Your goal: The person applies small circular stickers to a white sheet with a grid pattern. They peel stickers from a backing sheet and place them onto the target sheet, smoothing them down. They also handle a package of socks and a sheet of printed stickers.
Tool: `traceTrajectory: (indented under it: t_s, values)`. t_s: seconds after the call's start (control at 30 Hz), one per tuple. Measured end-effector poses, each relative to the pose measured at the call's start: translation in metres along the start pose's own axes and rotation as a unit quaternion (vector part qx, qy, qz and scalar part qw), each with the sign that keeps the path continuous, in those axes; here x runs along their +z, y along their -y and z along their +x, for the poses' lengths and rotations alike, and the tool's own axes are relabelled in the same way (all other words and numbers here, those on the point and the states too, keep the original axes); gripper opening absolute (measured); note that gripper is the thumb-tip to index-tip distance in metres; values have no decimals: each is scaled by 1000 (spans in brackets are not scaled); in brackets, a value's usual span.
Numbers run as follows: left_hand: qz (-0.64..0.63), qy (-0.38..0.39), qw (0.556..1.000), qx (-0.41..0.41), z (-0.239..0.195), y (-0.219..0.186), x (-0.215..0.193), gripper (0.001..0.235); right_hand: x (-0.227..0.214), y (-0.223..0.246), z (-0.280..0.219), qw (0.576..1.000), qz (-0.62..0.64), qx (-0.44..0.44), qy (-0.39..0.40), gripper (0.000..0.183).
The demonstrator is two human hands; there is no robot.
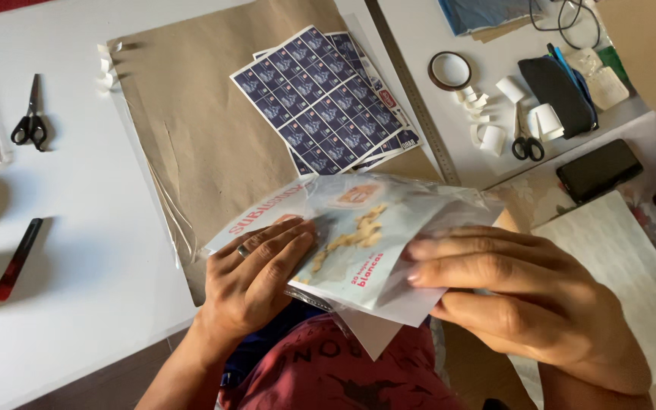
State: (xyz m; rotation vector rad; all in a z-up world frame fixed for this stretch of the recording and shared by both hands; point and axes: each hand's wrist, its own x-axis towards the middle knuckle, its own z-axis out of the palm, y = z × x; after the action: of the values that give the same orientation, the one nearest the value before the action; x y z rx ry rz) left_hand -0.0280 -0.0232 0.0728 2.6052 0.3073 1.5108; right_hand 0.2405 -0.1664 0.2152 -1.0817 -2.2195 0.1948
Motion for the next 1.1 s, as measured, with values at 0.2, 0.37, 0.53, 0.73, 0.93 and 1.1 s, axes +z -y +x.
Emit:
traceTrajectory:
  t_s: [0.2, 0.37, 0.53, 0.73, 0.93, 1.1]
  values:
    - [-28, 35, 999, -28, -5, -2, -3, 39, 3, -2, -5, 1000, -24, -8, 1, 11]
    - [-45, 60, 996, -40, -9, -1, -3, 38, 7, -13, -7, 1000, -8, -15, -1, 22]
    - [-74, 98, 990, -64, -17, 3, -2, 51, 11, -36, -12, 998, -33, -55, -3, 41]
    - [-105, 114, 985, -76, -14, 5, -2, 45, 17, -43, -3, 996, -27, -74, -50, 33]
    - [-104, 115, 982, -106, -21, 10, 5, 44, 25, -41, 6, 989, -14, -29, -141, 17]
    - [-87, 104, 983, -123, -22, 14, 8, 37, 23, -46, 12, 983, -6, -32, -180, 38]
